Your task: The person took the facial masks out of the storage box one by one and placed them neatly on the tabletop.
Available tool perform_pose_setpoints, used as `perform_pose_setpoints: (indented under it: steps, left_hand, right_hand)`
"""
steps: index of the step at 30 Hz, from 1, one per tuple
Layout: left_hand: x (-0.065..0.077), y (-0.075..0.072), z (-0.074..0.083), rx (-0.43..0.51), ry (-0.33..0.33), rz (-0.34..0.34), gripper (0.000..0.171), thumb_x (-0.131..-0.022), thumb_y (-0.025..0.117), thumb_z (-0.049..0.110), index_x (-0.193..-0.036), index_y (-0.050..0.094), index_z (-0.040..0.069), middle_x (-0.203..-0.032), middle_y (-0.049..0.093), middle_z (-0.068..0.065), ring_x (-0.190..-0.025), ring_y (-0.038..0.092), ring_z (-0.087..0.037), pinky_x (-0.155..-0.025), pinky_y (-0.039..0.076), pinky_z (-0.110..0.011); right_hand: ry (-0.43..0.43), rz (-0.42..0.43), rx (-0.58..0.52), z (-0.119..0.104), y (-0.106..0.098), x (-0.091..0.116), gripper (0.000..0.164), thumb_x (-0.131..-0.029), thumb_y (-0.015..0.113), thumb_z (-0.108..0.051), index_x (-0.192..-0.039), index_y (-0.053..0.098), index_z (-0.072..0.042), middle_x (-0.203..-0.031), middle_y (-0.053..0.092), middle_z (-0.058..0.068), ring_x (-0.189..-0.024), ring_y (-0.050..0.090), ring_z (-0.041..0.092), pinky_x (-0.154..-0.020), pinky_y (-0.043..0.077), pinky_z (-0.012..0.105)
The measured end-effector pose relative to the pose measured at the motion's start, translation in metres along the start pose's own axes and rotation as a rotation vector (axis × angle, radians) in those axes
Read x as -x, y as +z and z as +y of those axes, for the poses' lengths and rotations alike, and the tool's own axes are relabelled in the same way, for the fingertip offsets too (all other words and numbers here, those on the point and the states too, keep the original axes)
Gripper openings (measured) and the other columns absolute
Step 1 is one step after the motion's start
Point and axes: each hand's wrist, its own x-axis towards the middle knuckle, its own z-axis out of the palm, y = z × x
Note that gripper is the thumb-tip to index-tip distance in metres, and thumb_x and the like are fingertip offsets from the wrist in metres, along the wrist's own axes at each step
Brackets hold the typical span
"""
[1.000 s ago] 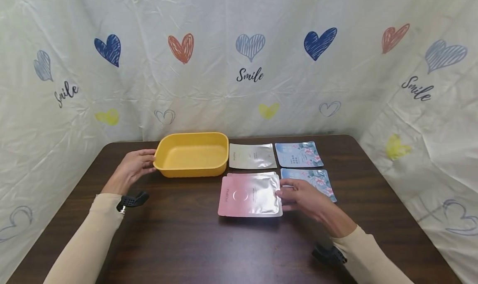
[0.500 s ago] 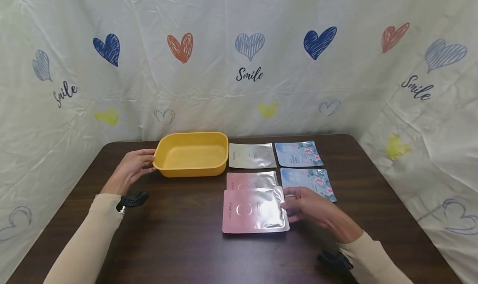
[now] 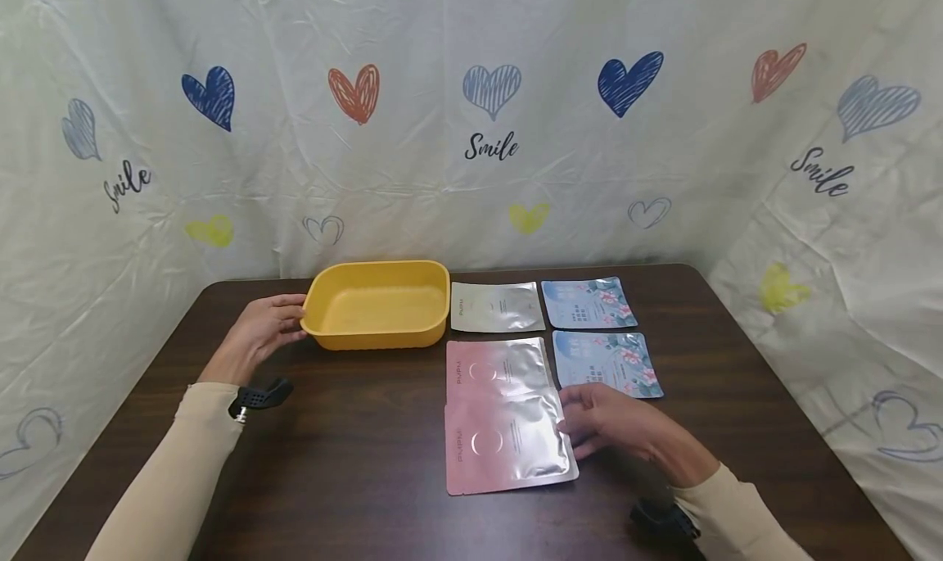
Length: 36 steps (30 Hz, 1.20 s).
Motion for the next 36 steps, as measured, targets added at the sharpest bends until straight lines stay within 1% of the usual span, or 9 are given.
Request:
perform_pose_setpoints:
  steps: [5,10,13,17,20,25,28,32,36]
  left_hand:
    - [0.000,0.000,0.000,0.004,-0.001,0.002,0.045,-0.103,0.058,0.010,-0.147,0.051,0.005,-0.142,0.048,-0.015,-0.105,0.061,-0.025,-0.087,0.059,-0.027]
    - [-0.001,0.001,0.001,0.010,0.001,-0.003,0.045,-0.103,0.056,0.009,-0.147,0.050,0.003,-0.142,0.048,-0.017,-0.104,0.060,-0.025,-0.084,0.060,-0.027]
    - [-0.001,0.000,0.002,0.011,-0.001,-0.007,0.045,-0.103,0.056,0.009,-0.147,0.050,0.003,-0.140,0.049,-0.017,-0.101,0.060,-0.024,-0.083,0.060,-0.027]
    - [0.000,0.001,0.003,0.006,-0.005,-0.006,0.045,-0.103,0.057,0.010,-0.147,0.050,0.004,-0.142,0.048,-0.016,-0.102,0.061,-0.024,-0.085,0.060,-0.027]
    - [0.002,0.001,0.004,0.000,-0.008,0.000,0.045,-0.103,0.057,0.011,-0.148,0.050,0.005,-0.144,0.046,-0.015,-0.104,0.060,-0.025,-0.088,0.059,-0.028]
    - [0.004,0.002,0.005,-0.023,-0.015,0.006,0.047,-0.103,0.057,0.011,-0.149,0.049,0.005,-0.148,0.044,-0.016,-0.112,0.059,-0.029,-0.091,0.058,-0.029]
    - [0.006,0.001,0.007,-0.062,-0.005,0.016,0.047,-0.103,0.057,0.011,-0.148,0.049,0.005,-0.149,0.045,-0.018,-0.118,0.059,-0.033,-0.089,0.059,-0.031]
    - [0.011,0.001,0.011,-0.119,0.025,0.040,0.045,-0.103,0.056,0.013,-0.146,0.051,0.004,-0.146,0.048,-0.020,-0.123,0.057,-0.036,-0.088,0.059,-0.034]
    - [0.021,0.004,0.016,-0.179,0.070,0.055,0.043,-0.104,0.053,0.014,-0.146,0.051,0.003,-0.142,0.049,-0.021,-0.119,0.055,-0.035,-0.096,0.057,-0.041]
  right_hand:
    - [-0.003,-0.013,0.021,0.003,0.003,0.002,0.034,-0.100,0.059,-0.009,-0.125,0.044,0.008,-0.102,0.068,0.011,-0.089,0.068,0.019,-0.075,0.063,0.037]
    - [0.007,0.012,0.069,0.001,0.006,0.003,0.032,-0.100,0.059,-0.009,-0.123,0.046,0.009,-0.098,0.067,0.011,-0.087,0.066,0.020,-0.074,0.063,0.038]
    - [0.020,0.059,0.170,-0.003,0.006,0.006,0.032,-0.101,0.060,-0.013,-0.123,0.049,0.008,-0.095,0.068,0.012,-0.083,0.068,0.023,-0.072,0.063,0.040]
    - [0.015,0.131,0.318,-0.015,0.001,0.015,0.039,-0.103,0.059,-0.020,-0.128,0.048,0.007,-0.094,0.070,0.014,-0.082,0.072,0.031,-0.071,0.062,0.043]
    - [-0.009,0.164,0.376,-0.026,-0.004,0.020,0.041,-0.104,0.057,-0.023,-0.130,0.048,0.008,-0.096,0.071,0.017,-0.084,0.073,0.034,-0.071,0.062,0.044]
    - [-0.045,0.189,0.409,-0.039,-0.007,0.020,0.037,-0.105,0.055,-0.020,-0.128,0.051,0.008,-0.098,0.071,0.017,-0.085,0.073,0.033,-0.071,0.062,0.043]
    - [-0.069,0.189,0.425,-0.044,-0.006,0.016,0.038,-0.105,0.055,-0.020,-0.129,0.051,0.009,-0.098,0.071,0.017,-0.087,0.073,0.032,-0.073,0.061,0.042]
    - [-0.124,0.184,0.453,-0.050,-0.004,0.008,0.040,-0.106,0.054,-0.021,-0.129,0.051,0.011,-0.100,0.072,0.018,-0.091,0.073,0.033,-0.077,0.061,0.042]
    - [-0.177,0.198,0.441,-0.056,-0.003,-0.004,0.038,-0.107,0.052,-0.020,-0.128,0.052,0.012,-0.104,0.071,0.022,-0.095,0.073,0.035,-0.082,0.061,0.041]
